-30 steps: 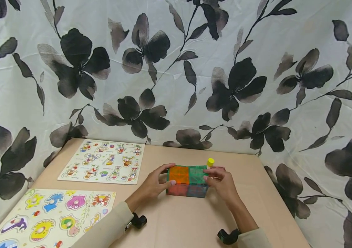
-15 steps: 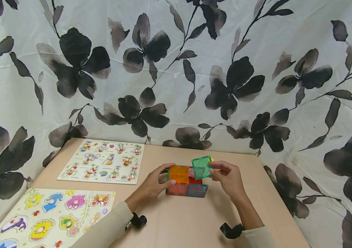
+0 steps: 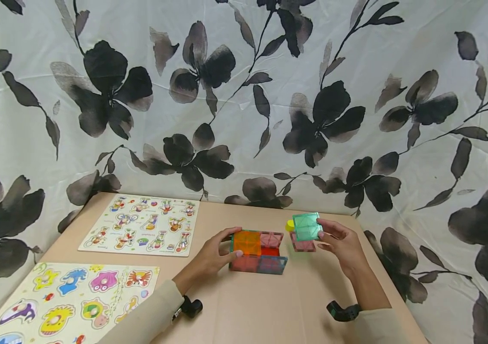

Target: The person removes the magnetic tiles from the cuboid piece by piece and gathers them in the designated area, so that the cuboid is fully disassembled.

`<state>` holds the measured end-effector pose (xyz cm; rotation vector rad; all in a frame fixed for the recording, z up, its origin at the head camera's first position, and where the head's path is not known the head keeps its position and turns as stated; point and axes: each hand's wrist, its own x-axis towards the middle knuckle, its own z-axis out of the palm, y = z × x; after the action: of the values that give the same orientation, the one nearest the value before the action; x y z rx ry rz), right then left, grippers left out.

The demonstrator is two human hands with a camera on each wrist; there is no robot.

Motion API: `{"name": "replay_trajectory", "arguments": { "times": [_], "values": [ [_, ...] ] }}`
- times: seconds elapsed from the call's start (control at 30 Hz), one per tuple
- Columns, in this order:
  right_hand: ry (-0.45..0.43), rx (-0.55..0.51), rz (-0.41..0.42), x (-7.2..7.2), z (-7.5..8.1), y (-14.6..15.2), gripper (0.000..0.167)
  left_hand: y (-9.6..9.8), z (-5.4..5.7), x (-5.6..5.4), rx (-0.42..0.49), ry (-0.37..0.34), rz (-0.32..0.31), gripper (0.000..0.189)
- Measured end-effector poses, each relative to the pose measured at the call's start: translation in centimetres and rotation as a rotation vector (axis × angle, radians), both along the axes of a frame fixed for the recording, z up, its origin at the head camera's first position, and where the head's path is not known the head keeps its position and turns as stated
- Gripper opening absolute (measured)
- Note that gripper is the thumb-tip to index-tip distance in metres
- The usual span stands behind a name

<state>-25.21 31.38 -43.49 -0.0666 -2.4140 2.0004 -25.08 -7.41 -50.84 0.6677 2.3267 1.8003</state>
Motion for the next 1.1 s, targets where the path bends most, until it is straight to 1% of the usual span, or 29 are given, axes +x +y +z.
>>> {"name": "replay_trajectory", "arguments": {
  "times": [0.3, 0.37, 0.57, 0.73, 0.8, 0.87, 0.93, 1.0, 1.1],
  "values": [
    [-0.044, -0.104, 0.013, -0.9, -1.2, 3.7, 0.06, -0.2, 0.1, 0.0, -0.001, -0.003, 0.004, 0.069],
    [-0.062, -0.126, 0.003, -1.2, -1.5, 4.4, 0.061, -0.2, 0.1, 0.0, -0.005, -0.002, 0.005, 0.069],
    [-0.13, -0.17, -0.046, -1.8, -2.7, 6.1, 0.06, -0.1, 0.1, 0.1, 0.012, -0.012, 0.004, 0.068],
    [-0.175, -0.216, -0.084, -2.2, -3.6, 7.1, 0.056, -0.2, 0.1, 0.2, 0.026, -0.042, 0.009, 0.068],
    [-0.187, -0.227, -0.096, -2.3, -3.9, 7.4, 0.054, -0.2, 0.1, 0.2, 0.021, -0.043, 0.012, 0.068],
    [-0.195, -0.229, -0.103, -2.5, -4.3, 7.7, 0.054, -0.2, 0.1, 0.2, 0.015, -0.035, 0.016, 0.067],
    [-0.207, -0.208, -0.12, -2.7, -4.8, 7.9, 0.054, -0.2, 0.0, 0.1, 0.007, -0.023, 0.016, 0.067],
    [-0.216, -0.174, -0.134, -2.9, -5.4, 8.1, 0.055, -0.1, 0.0, 0.0, 0.0, -0.02, 0.018, 0.067],
    [-0.233, -0.116, -0.183, -3.1, -6.0, 8.2, 0.055, -0.1, 0.0, 0.1, -0.001, -0.026, 0.02, 0.067]
  ]
}}
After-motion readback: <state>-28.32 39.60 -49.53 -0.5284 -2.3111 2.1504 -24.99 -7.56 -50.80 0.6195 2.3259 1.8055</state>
